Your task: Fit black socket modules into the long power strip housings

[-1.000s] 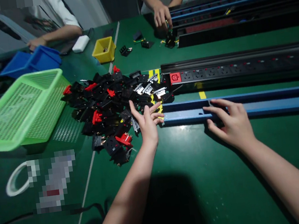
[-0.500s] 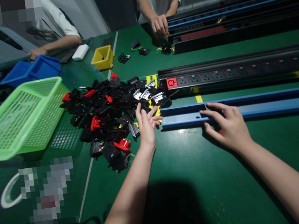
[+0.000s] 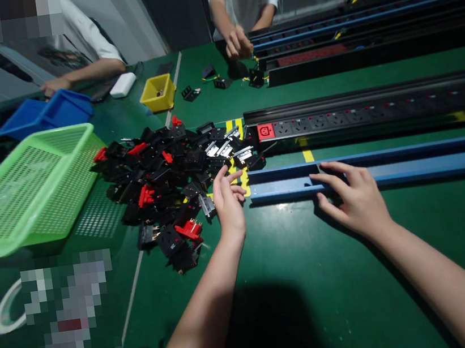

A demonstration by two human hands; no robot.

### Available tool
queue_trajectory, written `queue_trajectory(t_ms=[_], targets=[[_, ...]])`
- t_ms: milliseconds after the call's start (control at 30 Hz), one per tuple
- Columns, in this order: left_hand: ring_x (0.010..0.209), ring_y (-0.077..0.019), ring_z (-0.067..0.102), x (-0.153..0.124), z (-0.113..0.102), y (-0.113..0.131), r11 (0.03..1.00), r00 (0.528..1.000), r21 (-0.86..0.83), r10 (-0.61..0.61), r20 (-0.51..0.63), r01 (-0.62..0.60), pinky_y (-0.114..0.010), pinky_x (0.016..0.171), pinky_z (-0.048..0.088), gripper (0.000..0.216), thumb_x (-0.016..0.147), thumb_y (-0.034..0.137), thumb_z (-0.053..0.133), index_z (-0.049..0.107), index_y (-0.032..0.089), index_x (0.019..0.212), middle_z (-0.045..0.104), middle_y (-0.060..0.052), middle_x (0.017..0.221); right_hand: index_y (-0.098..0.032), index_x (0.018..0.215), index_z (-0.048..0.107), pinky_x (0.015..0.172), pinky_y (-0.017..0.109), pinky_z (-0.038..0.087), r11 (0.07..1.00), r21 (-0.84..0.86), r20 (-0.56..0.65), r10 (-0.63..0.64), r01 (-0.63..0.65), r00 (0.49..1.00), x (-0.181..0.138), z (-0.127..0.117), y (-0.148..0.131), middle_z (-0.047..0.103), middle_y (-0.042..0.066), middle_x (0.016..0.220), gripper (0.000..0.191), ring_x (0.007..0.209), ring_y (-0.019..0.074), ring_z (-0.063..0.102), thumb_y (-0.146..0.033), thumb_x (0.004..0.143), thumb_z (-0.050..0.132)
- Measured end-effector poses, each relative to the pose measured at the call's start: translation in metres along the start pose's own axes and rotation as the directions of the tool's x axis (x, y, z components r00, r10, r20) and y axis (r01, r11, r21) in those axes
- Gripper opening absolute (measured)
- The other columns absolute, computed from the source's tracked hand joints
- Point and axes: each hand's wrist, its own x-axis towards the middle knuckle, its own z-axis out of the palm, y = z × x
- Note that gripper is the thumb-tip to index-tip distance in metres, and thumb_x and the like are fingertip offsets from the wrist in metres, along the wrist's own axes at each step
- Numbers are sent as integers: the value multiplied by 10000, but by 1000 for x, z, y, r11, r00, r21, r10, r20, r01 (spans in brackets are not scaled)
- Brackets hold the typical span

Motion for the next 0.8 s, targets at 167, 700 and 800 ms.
queue_trajectory(t_ms=[167,700,800], targets=[[547,-59,443,-2,0,1,987,994,142,88,-62,-79,-197,477,346,242,945,344,503,589,187,1108,572,-5,861,-257,1267,615,910,483,493,1000,8,1,-3,3,1000,0,0,0,559,110,1379,434,1171,339,564,-299,838,668],[844,-100,597,-10,-3,-2,852,956,442,291,49,-282,-233,682,507,490,889,181,551,504,266,1369,345,-109,1576,-240,1266,623,941,451,476,1000,-13,10,-2,3,1000,0,-1,-1,558,106,1375,401,1175,312,561,-296,870,653],[871,-108,601,-11,-2,-1,856,959,442,279,41,-268,-233,686,514,501,888,190,553,500,263,1381,318,-116,1590,-242,1270,622,942,450,476,1000,-13,11,0,0,1000,1,-1,-1,555,104,1379,406,1176,311,559,-296,870,652]])
